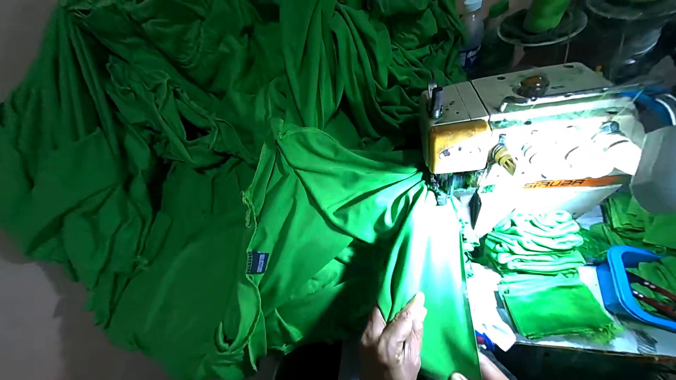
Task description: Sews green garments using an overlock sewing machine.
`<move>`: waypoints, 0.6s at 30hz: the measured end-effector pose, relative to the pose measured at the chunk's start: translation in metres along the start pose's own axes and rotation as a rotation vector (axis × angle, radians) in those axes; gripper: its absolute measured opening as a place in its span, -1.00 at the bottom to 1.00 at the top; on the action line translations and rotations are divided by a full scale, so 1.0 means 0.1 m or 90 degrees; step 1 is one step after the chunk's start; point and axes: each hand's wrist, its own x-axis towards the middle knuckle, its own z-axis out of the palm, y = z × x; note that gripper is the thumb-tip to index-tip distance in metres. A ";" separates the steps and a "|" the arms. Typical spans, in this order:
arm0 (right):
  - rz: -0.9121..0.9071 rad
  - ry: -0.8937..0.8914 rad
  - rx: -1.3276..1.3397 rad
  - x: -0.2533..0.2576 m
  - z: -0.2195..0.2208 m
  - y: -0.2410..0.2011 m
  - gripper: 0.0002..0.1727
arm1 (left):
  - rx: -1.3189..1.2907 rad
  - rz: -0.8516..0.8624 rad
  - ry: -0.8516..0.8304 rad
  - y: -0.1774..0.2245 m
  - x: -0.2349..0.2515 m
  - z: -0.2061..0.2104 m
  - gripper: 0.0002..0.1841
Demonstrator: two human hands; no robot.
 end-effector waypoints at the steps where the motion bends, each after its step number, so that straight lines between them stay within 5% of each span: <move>1: -0.001 0.018 0.000 0.07 0.01 0.00 -0.67 | 0.014 0.015 0.013 -0.03 0.08 0.06 -0.85; 7: -0.048 0.098 0.018 0.63 0.08 -0.11 -0.24 | 0.085 0.068 0.043 -0.14 0.58 0.31 -0.80; 13: -0.198 0.172 -0.059 1.21 0.05 -0.02 -0.61 | 0.154 -0.008 -0.101 -0.13 1.17 0.40 -0.84; 18: -0.224 0.196 -0.119 1.44 -0.02 0.05 -0.61 | 0.127 -0.112 -0.255 -0.13 1.64 0.47 -0.74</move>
